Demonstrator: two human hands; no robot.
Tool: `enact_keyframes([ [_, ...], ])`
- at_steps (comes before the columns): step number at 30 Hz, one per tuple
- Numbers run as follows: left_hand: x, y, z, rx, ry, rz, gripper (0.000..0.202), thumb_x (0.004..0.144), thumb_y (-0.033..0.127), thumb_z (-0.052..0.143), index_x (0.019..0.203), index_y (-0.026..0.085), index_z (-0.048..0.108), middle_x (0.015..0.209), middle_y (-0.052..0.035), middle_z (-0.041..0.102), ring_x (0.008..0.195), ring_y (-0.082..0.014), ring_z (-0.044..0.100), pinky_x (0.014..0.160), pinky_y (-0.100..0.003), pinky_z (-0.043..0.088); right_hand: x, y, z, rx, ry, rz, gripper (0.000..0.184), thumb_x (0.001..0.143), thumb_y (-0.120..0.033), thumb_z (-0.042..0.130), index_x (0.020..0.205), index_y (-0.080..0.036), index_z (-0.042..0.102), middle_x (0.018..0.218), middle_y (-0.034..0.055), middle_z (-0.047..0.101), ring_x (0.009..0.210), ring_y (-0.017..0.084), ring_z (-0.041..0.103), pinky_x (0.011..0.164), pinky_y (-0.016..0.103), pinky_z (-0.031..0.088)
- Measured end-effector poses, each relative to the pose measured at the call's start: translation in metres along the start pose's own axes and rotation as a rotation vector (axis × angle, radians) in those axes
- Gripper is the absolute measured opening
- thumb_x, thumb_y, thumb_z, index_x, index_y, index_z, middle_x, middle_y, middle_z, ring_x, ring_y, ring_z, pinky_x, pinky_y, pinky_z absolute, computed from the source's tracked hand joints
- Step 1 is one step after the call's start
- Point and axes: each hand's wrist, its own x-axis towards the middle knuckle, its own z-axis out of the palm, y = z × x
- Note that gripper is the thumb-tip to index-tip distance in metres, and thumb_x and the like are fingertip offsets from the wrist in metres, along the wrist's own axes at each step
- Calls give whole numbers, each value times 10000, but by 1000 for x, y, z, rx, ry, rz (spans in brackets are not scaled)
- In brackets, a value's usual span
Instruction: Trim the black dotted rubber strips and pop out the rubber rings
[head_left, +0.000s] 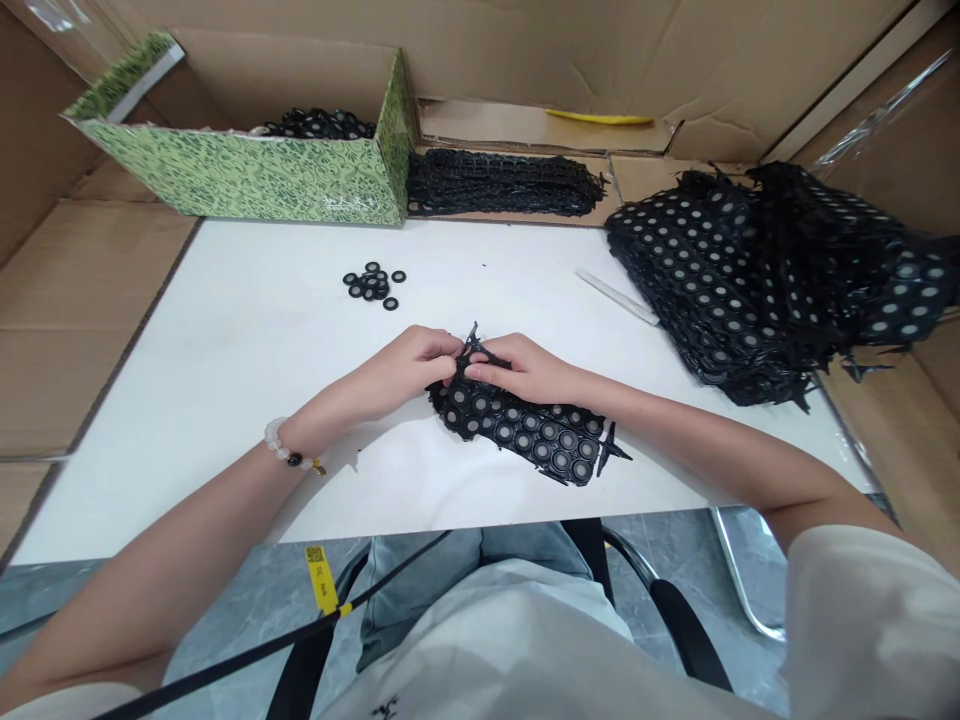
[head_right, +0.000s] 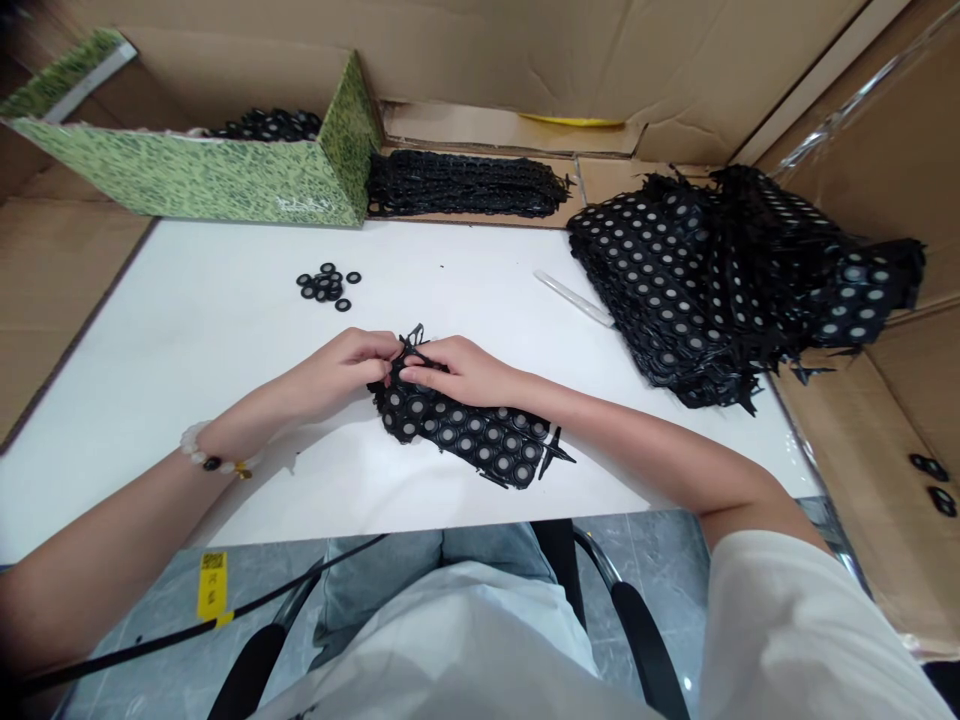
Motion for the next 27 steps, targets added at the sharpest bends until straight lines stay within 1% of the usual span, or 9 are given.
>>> enact_keyframes([
  [3, 1, 2, 1, 24, 16, -5, 145, 729, 254, 472, 604, 187, 444, 600, 30, 424, 605, -131, 395, 577, -282, 295, 0, 0, 0, 15, 14, 3, 354, 998, -484, 483, 851, -186, 608, 788, 10, 636, 757, 165, 558, 793, 297, 445],
  [6, 1, 5, 3, 114, 112, 7, 190, 753, 278, 472, 591, 192, 422, 586, 25, 426, 587, -132, 401, 574, -288, 293, 1, -1, 0, 83, 84, 34, 329, 958, -478, 536, 798, -192, 562, 745, -5, 574, 741, 161, 516, 769, 295, 436],
  [8, 0, 7, 4, 234, 202, 47, 202, 775, 296, 490, 606, 188, 466, 617, 7, 489, 604, -141, 448, 599, -293, 331, 1, -2, 1, 149, 132, 70, 287, 928, -448, 568, 797, -193, 553, 741, -8, 557, 748, 163, 510, 776, 299, 435],
  [10, -2, 9, 5, 353, 268, 107, 190, 782, 303, 511, 634, 184, 513, 665, -18, 550, 642, -161, 505, 634, -303, 372, 2, -3, 2, 207, 157, 91, 238, 907, -416, 581, 834, -190, 577, 777, -2, 584, 780, 170, 530, 807, 306, 437],
  [13, -6, 10, 7, 466, 333, 193, 186, 791, 297, 522, 638, 195, 501, 652, -31, 550, 663, -184, 530, 645, -317, 393, 2, -5, 4, 260, 185, 87, 223, 894, -407, 583, 857, -187, 597, 831, 9, 618, 827, 177, 556, 849, 312, 436],
  [15, -7, 9, 7, 532, 357, 240, 203, 809, 293, 522, 632, 206, 474, 625, -33, 542, 665, -196, 526, 649, -329, 397, 3, -6, 5, 279, 208, 79, 210, 886, -392, 582, 846, -185, 587, 833, 6, 614, 837, 175, 558, 869, 312, 432],
  [19, -5, 6, 8, 640, 348, 305, 232, 839, 292, 520, 636, 219, 434, 602, -36, 554, 650, -203, 511, 669, -355, 404, 4, -7, 6, 286, 243, 88, 145, 851, -332, 575, 811, -194, 556, 813, -7, 602, 832, 171, 548, 878, 311, 429],
  [25, -2, 1, 10, 699, 274, 381, 233, 876, 286, 494, 661, 224, 427, 605, -33, 534, 620, -194, 479, 640, -347, 407, 3, -8, 7, 273, 245, 139, 129, 798, -298, 567, 731, -194, 531, 721, -30, 529, 750, 152, 485, 783, 288, 401],
  [27, -1, 1, 11, 705, 241, 389, 232, 880, 272, 485, 660, 226, 428, 604, -32, 527, 621, -194, 470, 627, -339, 402, 2, -9, 8, 280, 241, 154, 121, 785, -290, 568, 723, -192, 533, 709, -35, 525, 740, 147, 481, 770, 283, 392],
])
